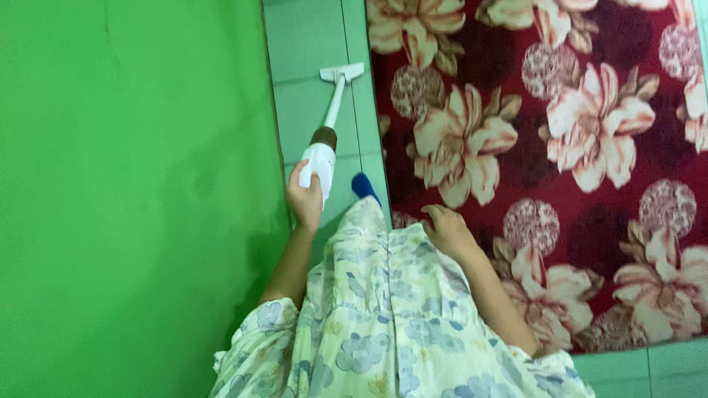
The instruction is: The person uses a white handheld vacuum cleaner to clean a tiled floor in a room with green walls. They systematically move the vacuum head back and forth along the edges of the room and around a floral-patterned rug, covering the visible floor area.
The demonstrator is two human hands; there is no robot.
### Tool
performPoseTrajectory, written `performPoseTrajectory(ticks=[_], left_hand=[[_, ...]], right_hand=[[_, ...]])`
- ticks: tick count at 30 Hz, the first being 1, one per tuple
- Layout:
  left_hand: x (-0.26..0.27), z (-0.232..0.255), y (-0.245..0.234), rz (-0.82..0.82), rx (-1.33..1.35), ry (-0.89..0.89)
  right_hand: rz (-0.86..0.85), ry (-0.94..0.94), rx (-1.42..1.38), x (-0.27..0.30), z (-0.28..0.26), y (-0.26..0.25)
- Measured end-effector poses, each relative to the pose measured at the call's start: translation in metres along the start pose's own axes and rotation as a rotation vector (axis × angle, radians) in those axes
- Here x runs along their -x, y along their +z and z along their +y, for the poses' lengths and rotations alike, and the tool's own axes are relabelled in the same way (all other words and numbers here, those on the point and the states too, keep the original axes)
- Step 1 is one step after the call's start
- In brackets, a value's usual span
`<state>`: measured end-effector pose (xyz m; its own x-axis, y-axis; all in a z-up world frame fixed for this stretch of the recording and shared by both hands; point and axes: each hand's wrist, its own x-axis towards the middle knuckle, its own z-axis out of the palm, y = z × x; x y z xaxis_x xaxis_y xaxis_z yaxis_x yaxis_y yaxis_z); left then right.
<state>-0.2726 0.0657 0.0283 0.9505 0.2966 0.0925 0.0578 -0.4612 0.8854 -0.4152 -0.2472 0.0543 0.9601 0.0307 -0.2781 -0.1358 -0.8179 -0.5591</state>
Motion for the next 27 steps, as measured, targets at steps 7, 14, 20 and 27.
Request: performPoseTrajectory(ticks=[7,14,20,27], left_hand=[[0.146,-0.009,-0.073,0.009,0.046,-0.001],[0.256,-0.022,-0.132,-0.052,0.039,-0.037],[0.337,-0.050,-0.172,-0.058,0.159,0.052],[0.442,-0.058,-0.237,-0.108,0.022,0.007]], right_hand=[[-0.042,-0.069,0.035,0.119,0.006,0.046],[-0.059,-0.128,0.050,0.203,-0.012,0.072],[0.021,-0.118,0.050,0.282,-0.015,0.101],[-0.011,-0.002,0.003,0.428,-0.031,0.167]])
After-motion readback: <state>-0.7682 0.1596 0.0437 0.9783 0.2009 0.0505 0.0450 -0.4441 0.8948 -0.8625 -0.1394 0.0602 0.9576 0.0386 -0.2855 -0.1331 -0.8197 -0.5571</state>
